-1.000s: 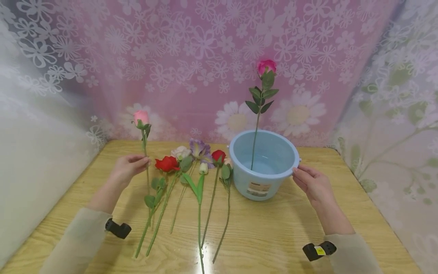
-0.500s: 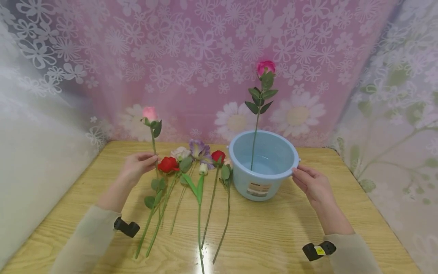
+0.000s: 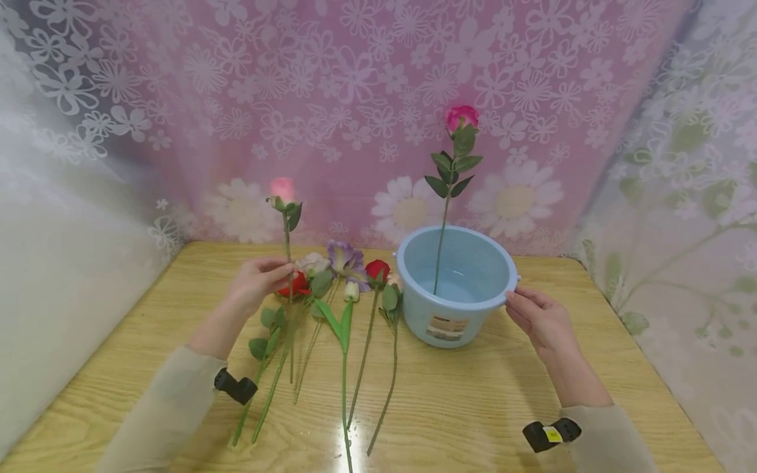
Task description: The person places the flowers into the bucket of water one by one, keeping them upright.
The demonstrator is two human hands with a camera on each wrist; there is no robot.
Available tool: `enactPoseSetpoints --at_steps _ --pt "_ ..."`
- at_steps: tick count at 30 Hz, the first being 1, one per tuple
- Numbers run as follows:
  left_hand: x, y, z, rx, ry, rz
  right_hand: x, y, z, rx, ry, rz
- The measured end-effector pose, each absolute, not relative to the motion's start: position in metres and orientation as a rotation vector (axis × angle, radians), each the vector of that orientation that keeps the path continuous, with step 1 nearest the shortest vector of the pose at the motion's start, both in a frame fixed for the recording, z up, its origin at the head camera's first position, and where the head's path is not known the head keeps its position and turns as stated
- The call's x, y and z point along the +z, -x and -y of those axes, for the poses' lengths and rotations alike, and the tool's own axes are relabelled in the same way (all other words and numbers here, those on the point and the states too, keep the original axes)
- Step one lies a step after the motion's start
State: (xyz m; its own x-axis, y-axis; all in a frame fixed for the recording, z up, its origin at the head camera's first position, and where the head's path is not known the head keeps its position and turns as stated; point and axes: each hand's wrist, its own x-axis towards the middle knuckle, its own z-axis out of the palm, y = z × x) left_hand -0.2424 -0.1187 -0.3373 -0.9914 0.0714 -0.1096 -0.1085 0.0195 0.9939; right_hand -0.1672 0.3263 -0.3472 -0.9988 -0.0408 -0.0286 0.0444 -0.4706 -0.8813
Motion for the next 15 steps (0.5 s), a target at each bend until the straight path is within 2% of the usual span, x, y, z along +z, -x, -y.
enactPoseSetpoints --at_steps 15 --pt "-0.329 0.244 0.087 2.12 -0.031 -2.141 -0.346 0.167 -0.327 -2.657 -0.051 -1.565"
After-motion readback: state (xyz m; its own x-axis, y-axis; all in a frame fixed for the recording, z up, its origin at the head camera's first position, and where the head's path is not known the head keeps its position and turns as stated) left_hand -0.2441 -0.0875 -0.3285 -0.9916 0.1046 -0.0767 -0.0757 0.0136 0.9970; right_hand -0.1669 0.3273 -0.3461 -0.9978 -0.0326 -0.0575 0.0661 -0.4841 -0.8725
